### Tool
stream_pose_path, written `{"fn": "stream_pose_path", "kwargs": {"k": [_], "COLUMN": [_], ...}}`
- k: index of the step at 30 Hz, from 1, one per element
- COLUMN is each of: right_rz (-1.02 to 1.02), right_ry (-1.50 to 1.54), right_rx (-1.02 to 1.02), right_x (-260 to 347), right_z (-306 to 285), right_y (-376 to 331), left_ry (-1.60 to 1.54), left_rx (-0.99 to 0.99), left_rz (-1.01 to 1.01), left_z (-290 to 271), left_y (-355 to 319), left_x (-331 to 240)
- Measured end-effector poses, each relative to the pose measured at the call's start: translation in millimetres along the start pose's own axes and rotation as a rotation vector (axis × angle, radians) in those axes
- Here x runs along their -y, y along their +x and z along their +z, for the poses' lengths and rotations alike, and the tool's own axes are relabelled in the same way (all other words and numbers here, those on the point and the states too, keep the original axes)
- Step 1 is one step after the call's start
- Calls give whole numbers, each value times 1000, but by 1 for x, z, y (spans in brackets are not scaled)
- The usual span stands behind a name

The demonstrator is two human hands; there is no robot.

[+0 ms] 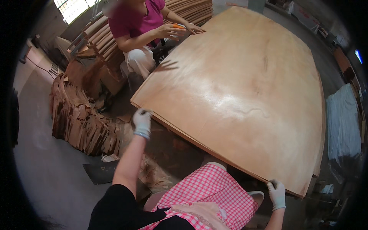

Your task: The person sits on the floor and repeatedly lifts, aligns, and stacks large thin wood veneer sheets. They smooth the sheets with gloved hands and coordinate with a coworker to move and stack the veneers into a pile.

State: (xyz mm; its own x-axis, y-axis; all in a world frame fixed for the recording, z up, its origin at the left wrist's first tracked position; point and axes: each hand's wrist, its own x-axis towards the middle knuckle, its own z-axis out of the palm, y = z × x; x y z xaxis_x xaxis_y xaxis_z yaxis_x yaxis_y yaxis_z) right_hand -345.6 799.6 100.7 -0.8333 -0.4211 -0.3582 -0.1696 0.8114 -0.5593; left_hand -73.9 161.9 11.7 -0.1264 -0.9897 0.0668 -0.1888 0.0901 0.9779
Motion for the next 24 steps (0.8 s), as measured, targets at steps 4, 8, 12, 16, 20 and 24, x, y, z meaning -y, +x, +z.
{"fn": "stream_pose_path", "kwargs": {"k": [4,8,12,16,20,24], "right_rz": [-13,-57,37,55,83,51], "right_ry": [6,-43,51,65,-59,-87], "right_rx": [-141,11,72,115,137,112], "right_x": [-3,59,68,74,66,53], "right_z": [7,17,21,34,40,43], "right_y": [13,16,23,30,37,43], "left_ry": [262,436,550,577,521,698], "left_rx": [-63,-83,-25,-44,12,-182], "left_rz": [5,-13,-65,-73,-71,14], "left_z": [-26,-44,-22,-41,-46,-53], "left_y": [85,133,128,131,140,141], "left_x": [19,36,32,45,58,59]}}
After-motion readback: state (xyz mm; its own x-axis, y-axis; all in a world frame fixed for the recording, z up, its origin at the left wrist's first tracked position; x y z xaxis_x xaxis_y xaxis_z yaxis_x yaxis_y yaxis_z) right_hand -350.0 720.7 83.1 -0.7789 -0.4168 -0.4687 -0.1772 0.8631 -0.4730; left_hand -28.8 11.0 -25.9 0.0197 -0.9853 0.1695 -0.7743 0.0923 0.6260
